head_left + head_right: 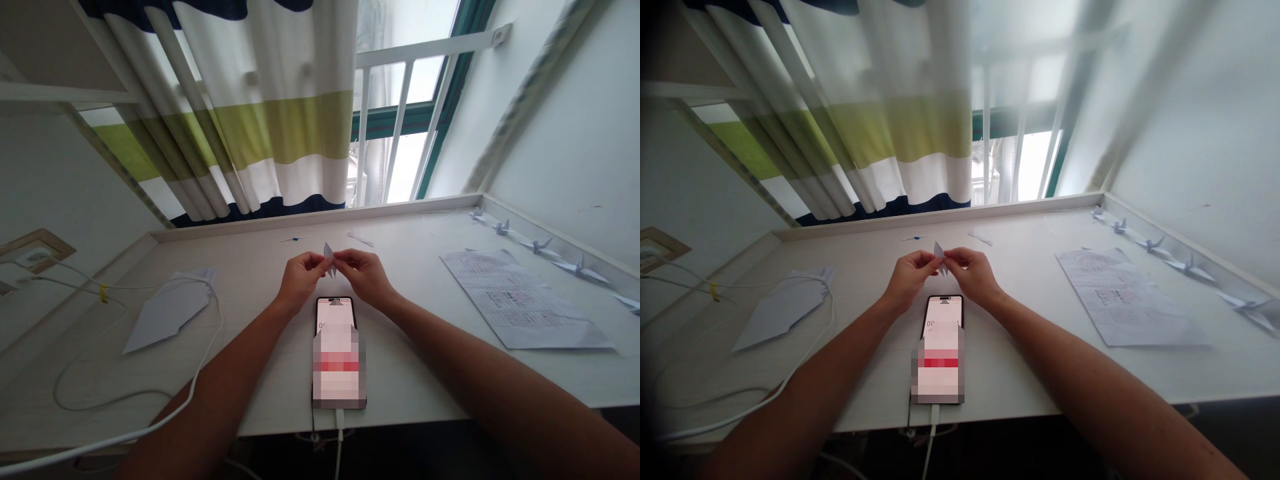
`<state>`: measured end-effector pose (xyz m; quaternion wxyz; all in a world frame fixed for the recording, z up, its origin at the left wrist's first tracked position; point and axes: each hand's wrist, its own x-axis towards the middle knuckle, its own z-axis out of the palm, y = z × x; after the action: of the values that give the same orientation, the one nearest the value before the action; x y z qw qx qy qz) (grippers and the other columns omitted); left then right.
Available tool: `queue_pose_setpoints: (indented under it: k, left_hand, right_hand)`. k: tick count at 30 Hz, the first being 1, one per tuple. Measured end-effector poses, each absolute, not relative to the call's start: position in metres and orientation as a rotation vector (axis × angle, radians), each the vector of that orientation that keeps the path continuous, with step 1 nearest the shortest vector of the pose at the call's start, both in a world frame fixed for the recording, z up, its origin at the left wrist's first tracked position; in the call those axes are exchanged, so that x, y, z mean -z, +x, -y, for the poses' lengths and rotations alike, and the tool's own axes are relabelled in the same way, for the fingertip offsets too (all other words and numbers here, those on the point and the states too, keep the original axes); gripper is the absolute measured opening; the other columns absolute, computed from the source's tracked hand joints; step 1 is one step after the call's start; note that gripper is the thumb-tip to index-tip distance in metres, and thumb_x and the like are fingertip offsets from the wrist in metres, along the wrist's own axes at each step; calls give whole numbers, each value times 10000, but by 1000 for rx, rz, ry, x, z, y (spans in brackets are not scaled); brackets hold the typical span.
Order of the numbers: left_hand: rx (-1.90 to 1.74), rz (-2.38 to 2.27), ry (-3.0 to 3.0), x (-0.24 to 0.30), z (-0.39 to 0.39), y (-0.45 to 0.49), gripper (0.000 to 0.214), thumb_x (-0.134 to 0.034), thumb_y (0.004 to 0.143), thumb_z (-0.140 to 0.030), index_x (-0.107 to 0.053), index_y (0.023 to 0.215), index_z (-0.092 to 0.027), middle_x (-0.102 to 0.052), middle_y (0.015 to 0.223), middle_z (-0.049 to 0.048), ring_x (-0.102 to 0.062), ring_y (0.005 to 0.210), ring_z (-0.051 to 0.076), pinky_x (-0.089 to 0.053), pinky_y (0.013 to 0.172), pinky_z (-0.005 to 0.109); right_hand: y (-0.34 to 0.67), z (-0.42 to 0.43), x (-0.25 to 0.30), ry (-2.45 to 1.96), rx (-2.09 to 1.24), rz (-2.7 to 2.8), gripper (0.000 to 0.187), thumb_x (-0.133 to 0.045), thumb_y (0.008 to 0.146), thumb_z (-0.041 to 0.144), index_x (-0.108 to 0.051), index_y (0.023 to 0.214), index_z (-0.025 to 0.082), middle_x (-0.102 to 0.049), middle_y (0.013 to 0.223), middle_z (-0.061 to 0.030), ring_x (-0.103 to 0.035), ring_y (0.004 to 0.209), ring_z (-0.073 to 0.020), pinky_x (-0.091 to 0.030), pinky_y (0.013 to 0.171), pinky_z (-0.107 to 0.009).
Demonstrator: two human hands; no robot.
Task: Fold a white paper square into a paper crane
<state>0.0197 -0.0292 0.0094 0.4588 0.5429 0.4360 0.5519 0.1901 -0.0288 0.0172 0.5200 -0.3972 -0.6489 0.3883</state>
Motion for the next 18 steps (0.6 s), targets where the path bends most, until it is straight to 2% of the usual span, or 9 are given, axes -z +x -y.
queue_pose_setpoints:
  k: [4, 11, 18]
  left_hand:
    - [-1330, -1008, 1321, -11, 31, 23, 432, -901, 700, -521, -710, 819, -153, -725, 772, 42, -674, 742, 171, -544, 746, 333]
    - [-1268, -944, 1309, -18, 36, 26, 430, -908, 701, -508, -717, 836, -146, -760, 756, 68, -699, 724, 185, -512, 722, 323]
    - [-1191, -952, 1281, -19, 38, 24, 382, -916, 702, -464, -747, 826, -144, -785, 792, 87, -724, 755, 202, -516, 747, 337]
  right_hand:
    - [191, 29, -20, -930, -951, 1558, 247, -749, 879, 410, -774, 912, 166, -788, 884, -95, -734, 815, -237, -596, 805, -400]
    - [191, 25, -19, -927, -955, 1545, 233, -715, 883, 418, -711, 824, 192, -726, 777, -46, -666, 718, -199, -557, 707, -352]
    - [190, 25, -16, -926, -1009, 1513, 187, -693, 863, 363, -691, 791, 190, -697, 756, -25, -645, 707, -177, -544, 701, -329]
